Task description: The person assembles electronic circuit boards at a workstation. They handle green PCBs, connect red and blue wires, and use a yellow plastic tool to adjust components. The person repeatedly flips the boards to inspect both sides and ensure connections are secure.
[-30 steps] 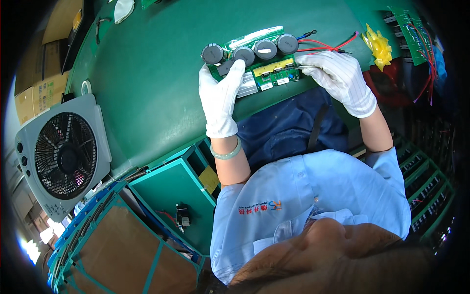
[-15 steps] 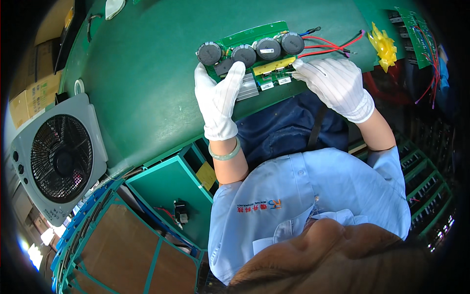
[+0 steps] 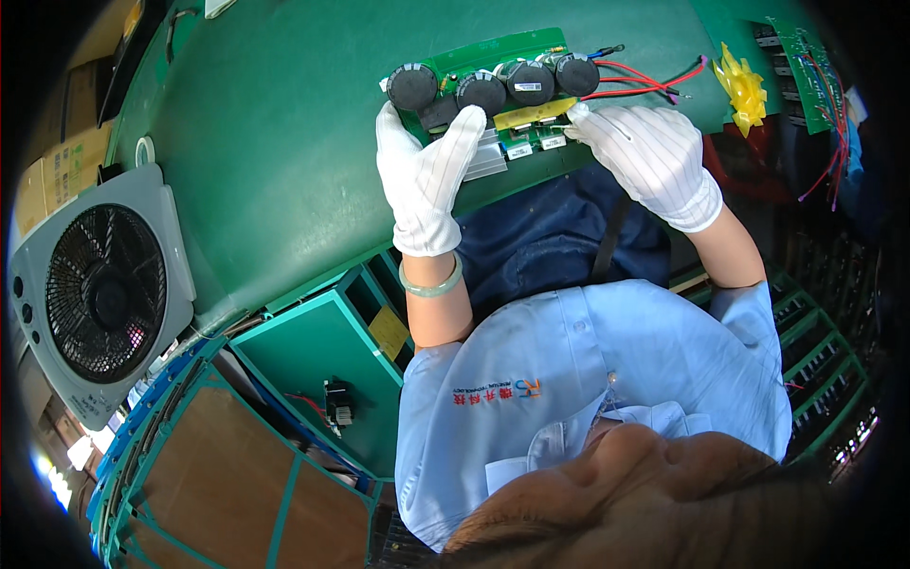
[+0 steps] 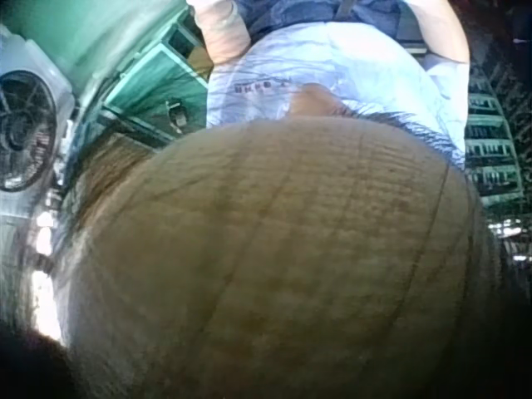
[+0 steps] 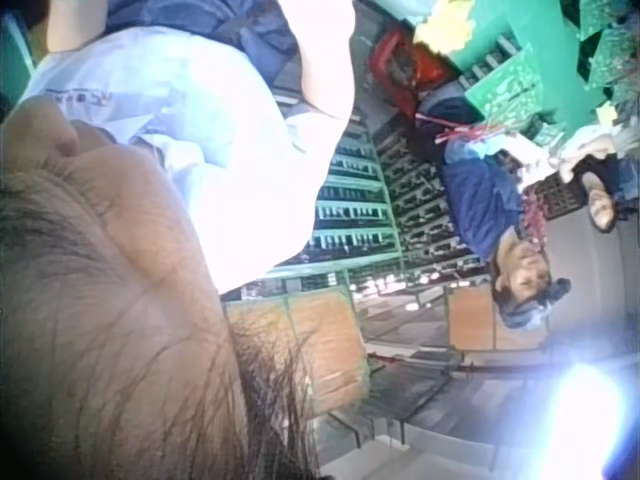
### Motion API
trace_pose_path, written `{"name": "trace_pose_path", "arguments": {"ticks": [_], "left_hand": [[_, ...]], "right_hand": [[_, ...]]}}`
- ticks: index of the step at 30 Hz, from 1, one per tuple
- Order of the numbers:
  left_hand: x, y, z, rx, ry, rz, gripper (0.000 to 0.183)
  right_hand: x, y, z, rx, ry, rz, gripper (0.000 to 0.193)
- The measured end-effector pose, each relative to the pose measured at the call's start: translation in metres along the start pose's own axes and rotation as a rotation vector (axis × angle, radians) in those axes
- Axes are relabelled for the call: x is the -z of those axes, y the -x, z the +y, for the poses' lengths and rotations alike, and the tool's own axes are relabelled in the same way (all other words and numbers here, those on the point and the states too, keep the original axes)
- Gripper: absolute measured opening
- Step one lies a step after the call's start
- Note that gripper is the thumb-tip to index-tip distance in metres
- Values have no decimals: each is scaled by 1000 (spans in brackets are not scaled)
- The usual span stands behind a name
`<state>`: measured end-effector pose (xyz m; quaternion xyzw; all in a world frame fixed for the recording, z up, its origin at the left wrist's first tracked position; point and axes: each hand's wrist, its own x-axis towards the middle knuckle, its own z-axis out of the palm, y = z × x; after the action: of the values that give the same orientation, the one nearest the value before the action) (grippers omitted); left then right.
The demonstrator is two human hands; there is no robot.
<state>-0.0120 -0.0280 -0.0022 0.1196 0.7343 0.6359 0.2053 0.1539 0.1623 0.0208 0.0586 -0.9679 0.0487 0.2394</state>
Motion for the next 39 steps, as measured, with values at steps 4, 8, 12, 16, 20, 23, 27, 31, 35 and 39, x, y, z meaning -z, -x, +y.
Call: {"name": "trace_pose_path", "arguments": {"ticks": [4,8,12,16,20,23,27,31,35,39], "left_hand": [[-1,-1,-3,-47,-28,16,72],[-1,0,-3,-97,-40,29,78],[1,0,-6,-99,-41,25,79],[0,0,-6,-123,-93,28,77],[2,-1,-10,-162,-136,32,77],[2,-1,-11,-196,-170,59,77],[0,1,-5,-176,-117,48,78],[1,-1,-10,-190,-141,56,78],[1,-2,-11,-190,-136,53,78],[2,-1,-8,-155,-188,61,78]], "right_hand": [[1,-1,2,36,-22,7,38],[1,-2,4,55,-31,27,38],[3,-3,-2,33,35,22,36],[6,-4,-3,52,47,-12,34],[6,-5,-3,47,-4,18,31],[5,-5,-3,41,28,42,32],[7,-4,-3,91,43,-6,35],[7,-2,-1,56,22,21,35],[4,-1,3,80,-15,60,36],[0,0,8,126,-62,64,36]]}}
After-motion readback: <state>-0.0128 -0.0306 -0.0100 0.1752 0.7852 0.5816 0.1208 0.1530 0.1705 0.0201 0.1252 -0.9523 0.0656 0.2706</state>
